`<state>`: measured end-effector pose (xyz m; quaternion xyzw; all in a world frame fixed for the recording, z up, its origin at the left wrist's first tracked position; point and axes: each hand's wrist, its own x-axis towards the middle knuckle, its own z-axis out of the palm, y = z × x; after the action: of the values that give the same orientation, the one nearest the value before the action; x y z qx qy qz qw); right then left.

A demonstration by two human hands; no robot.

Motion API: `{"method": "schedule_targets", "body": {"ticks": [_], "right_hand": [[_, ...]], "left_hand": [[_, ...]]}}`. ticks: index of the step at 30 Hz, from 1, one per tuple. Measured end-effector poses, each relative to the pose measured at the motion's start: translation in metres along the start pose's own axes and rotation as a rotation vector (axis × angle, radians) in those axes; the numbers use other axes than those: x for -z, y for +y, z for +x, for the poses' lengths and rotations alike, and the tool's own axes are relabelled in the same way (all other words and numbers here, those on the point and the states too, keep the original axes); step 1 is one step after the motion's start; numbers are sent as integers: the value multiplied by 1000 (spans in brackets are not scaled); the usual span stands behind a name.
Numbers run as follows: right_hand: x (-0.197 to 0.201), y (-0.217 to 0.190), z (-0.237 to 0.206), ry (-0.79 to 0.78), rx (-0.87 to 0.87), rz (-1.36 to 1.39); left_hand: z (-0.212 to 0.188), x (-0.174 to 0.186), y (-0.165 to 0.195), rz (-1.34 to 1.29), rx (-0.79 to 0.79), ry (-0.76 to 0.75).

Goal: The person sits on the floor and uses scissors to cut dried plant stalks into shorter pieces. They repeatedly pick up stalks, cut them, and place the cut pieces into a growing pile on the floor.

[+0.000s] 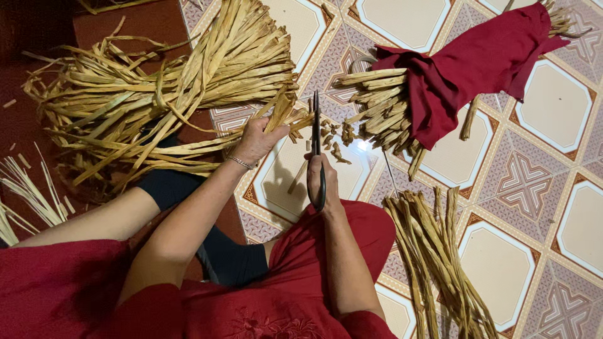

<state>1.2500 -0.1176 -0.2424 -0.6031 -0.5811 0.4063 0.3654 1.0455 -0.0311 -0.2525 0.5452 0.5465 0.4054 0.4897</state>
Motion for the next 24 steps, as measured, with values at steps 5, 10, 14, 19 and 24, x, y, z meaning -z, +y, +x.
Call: {"method": "schedule_targets", "body": {"ticks": [5, 10, 14, 19, 24], "right_hand": [[-4, -1, -4, 45, -14, -72], [-7, 5, 2, -22, -38, 48], [-3, 8, 5, -168, -83, 367], [-3, 8, 3, -112, 63, 209], [-5, 6, -1, -41, 50, 97]], "left_hand": [[-1, 2, 5, 16, 84, -33], [1, 3, 13, 6, 120, -20], [1, 3, 15, -4, 99, 38], [-3, 2, 11, 32, 60, 37], [-3, -2, 7, 28, 48, 13]]}}
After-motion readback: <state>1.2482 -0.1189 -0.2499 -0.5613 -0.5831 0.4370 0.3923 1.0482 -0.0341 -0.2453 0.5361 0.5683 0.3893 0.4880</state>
